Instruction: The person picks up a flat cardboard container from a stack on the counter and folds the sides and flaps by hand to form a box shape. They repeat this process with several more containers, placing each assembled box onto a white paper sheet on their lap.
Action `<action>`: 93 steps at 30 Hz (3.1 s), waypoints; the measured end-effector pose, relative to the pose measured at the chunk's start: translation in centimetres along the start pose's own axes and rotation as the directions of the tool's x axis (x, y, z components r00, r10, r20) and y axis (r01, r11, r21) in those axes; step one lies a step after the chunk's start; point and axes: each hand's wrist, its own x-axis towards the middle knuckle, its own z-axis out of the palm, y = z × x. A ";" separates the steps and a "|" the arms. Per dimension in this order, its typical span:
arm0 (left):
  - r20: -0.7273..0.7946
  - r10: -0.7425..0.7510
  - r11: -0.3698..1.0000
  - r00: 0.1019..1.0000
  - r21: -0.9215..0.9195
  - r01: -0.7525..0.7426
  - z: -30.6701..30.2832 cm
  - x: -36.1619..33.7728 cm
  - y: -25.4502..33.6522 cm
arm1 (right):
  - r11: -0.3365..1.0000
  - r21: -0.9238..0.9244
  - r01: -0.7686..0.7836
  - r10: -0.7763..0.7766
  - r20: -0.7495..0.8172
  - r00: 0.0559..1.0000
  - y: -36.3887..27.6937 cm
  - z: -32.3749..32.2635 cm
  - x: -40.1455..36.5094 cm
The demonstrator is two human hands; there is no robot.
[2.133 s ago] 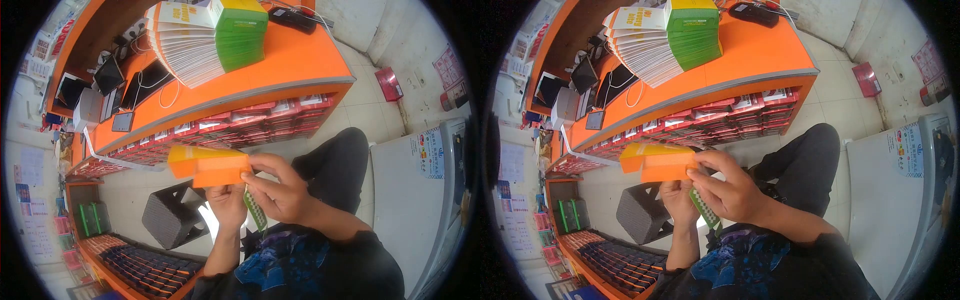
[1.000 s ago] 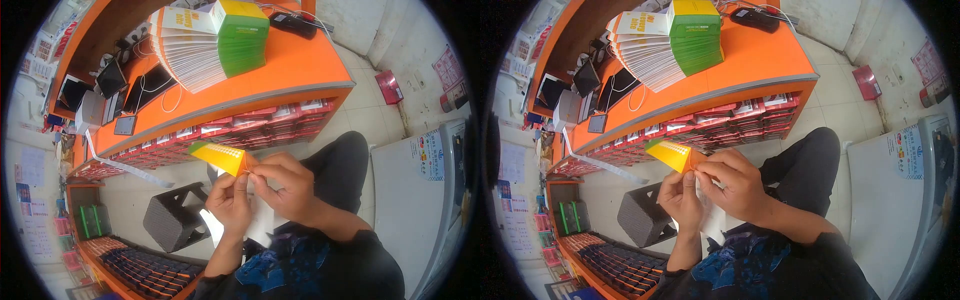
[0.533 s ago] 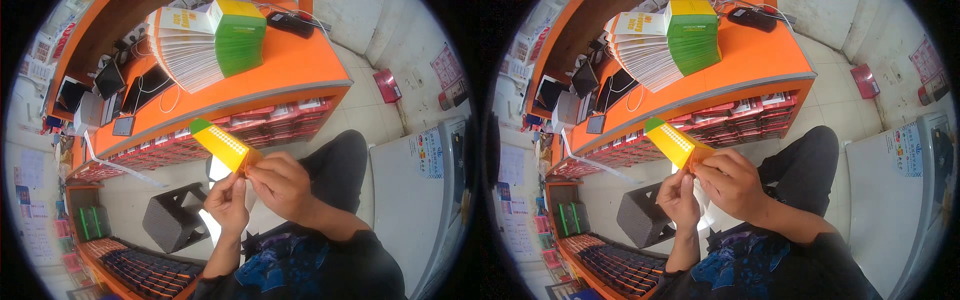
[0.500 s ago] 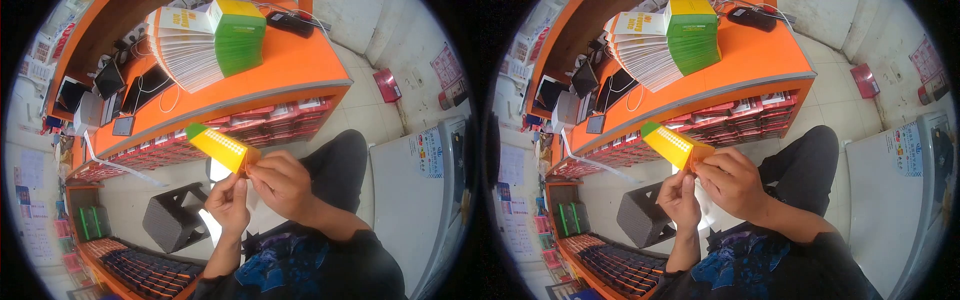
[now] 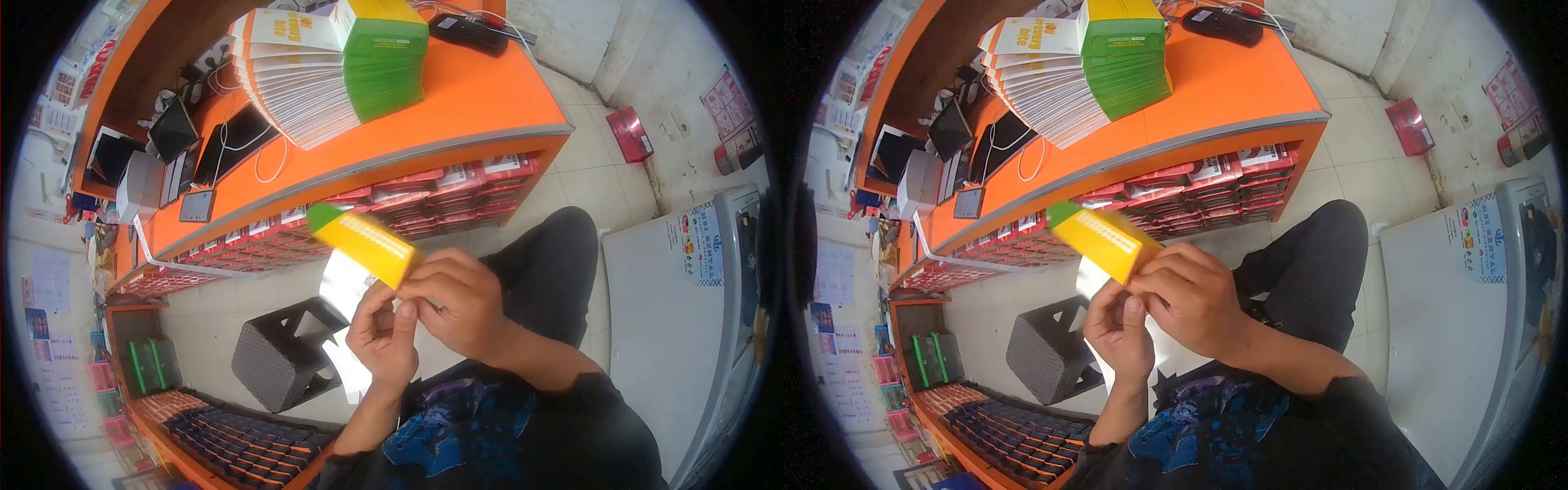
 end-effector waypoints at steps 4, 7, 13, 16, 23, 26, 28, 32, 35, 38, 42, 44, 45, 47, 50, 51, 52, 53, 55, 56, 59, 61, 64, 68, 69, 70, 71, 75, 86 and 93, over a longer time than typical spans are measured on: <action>-0.031 0.039 0.999 0.999 0.035 -0.038 -0.2 0.7 0.0 | 0.981 0.152 -0.119 0.099 0.135 0.986 0.5 -0.1 -0.2; -0.090 0.112 0.983 0.990 0.154 -0.097 -1.1 0.6 0.1 | 0.939 0.270 -0.210 0.164 0.184 0.969 0.6 -1.3 1.2; 0.600 0.256 0.564 0.758 0.544 -0.621 -2.5 1.6 0.1 | 0.796 0.389 -0.463 0.381 0.272 0.884 1.2 -2.3 2.7; 0.485 0.085 0.613 0.870 0.663 -0.430 -2.9 1.6 -0.9 | 0.939 0.179 -0.295 0.267 0.166 0.949 2.7 -1.3 1.8; -0.048 -0.560 0.768 0.827 -0.406 0.496 -3.5 3.8 -0.4 | 0.865 -0.164 0.473 -0.430 0.244 0.870 2.2 -0.8 -0.1; -0.010 -0.536 0.804 0.844 -0.312 0.506 -2.6 4.4 0.5 | 0.866 -0.101 0.490 -0.456 0.243 0.856 2.1 -1.1 -0.1; -0.004 -0.529 0.802 0.849 -0.330 0.498 -2.2 4.7 1.1 | 0.960 0.018 0.278 -0.278 0.135 0.951 2.1 -1.3 -0.3; 0.119 -0.522 0.773 0.844 -0.353 0.528 -2.8 4.9 1.8 | 0.984 0.141 0.105 -0.127 0.152 0.980 2.2 -1.9 -0.7; 0.073 -0.526 0.785 0.848 -0.343 0.516 -1.5 4.7 2.2 | 0.944 -0.022 0.329 -0.317 0.212 0.924 2.3 -2.2 0.1; -0.022 -0.498 0.831 0.867 -0.296 0.470 -0.1 4.0 2.1 | 0.922 -0.077 0.380 -0.353 0.237 0.905 2.4 -1.8 0.1; -0.023 -0.374 0.921 0.927 -0.128 0.368 -1.0 3.6 1.0 | 0.970 0.018 0.241 -0.240 0.188 0.952 2.5 -1.5 -0.3; -0.010 -0.308 0.951 0.951 -0.020 0.308 -1.1 3.2 0.9 | 0.984 0.014 0.178 -0.177 0.195 0.965 2.4 -1.7 -0.3; -0.004 -0.298 0.954 0.954 0.015 0.299 -1.1 3.0 1.0 | 0.975 -0.023 0.219 -0.209 0.220 0.953 2.5 -1.9 -0.3; 0.006 -0.286 0.957 0.958 0.048 0.286 -1.6 2.6 1.0 | 0.963 -0.062 0.263 -0.241 0.245 0.939 2.6 -2.2 0.0; 0.173 -0.221 0.972 0.960 -0.043 0.232 -2.7 2.5 0.6 | 0.983 -0.023 0.183 -0.174 0.209 0.962 2.4 -2.3 0.3; 0.220 -0.296 0.954 0.929 0.013 0.300 -2.8 2.6 0.9 | 0.998 0.037 0.058 -0.063 0.167 0.984 2.4 -2.1 0.2; 0.261 -0.372 0.928 0.891 0.074 0.366 -2.9 2.6 1.1 | 0.992 0.103 -0.067 0.053 0.133 0.990 2.3 -1.9 0.1; 0.259 -0.373 0.928 0.891 0.075 0.366 -2.9 2.5 0.9 | 0.992 0.105 -0.067 0.053 0.134 0.990 2.4 -1.6 0.0; 0.153 -0.370 0.927 0.916 0.129 0.352 -2.7 2.4 0.3 | 0.976 0.173 -0.130 0.117 0.086 0.989 2.4 -1.0 -0.3; 0.152 -0.371 0.927 0.916 0.129 0.353 -2.5 2.3 0.2 | 0.976 0.173 -0.131 0.117 0.087 0.989 2.3 -0.8 -0.3; 0.104 -0.289 0.957 0.952 -0.004 0.291 -1.6 2.4 0.2 | 0.973 0.172 -0.151 0.139 0.081 0.987 1.8 -0.5 -0.7; 0.066 -0.269 0.953 0.961 -0.124 0.275 -1.2 2.6 0.5 | 0.979 0.127 -0.161 0.151 0.079 0.985 1.8 -0.3 -1.1; 0.101 -0.249 0.946 0.963 -0.186 0.265 -1.7 2.4 -0.1 | 0.981 0.155 -0.113 0.105 0.058 0.993 1.6 -0.2 -1.2; 0.100 -0.247 0.947 0.964 -0.187 0.262 -2.1 2.0 -0.7 | 0.980 0.173 -0.094 0.087 0.047 0.995 0.9 -0.2 -1.3; 0.082 -0.236 0.946 0.968 -0.206 0.248 -2.2 1.9 -1.1 | 0.980 0.183 -0.083 0.077 0.038 0.996 0.9 -0.1 -1.4; 0.064 -0.225 0.946 0.972 -0.224 0.234 -2.2 1.8 -1.3 | 0.978 0.194 -0.071 0.067 0.030 0.997 0.9 0.0 -1.5; 0.063 -0.226 0.946 0.972 -0.224 0.234 -2.3 1.8 -1.3 | 0.978 0.194 -0.072 0.067 0.030 0.997 0.7 0.0 -1.5; 0.081 -0.231 0.934 0.969 -0.259 0.245 -2.3 1.9 -0.7 | 0.980 0.199 -0.009 0.004 0.029 1.000 0.6 0.3 -1.7; 0.197 -0.184 0.956 0.963 -0.192 0.222 -3.3 1.6 -0.7 | 0.971 -0.092 0.223 -0.206 0.158 0.966 1.6 -1.0 -0.9; 0.081 -0.504 0.607 0.860 -0.675 0.419 -3.1 4.3 2.0 | 0.877 -0.220 0.428 -0.355 0.304 0.884 1.8 -0.8 -1.7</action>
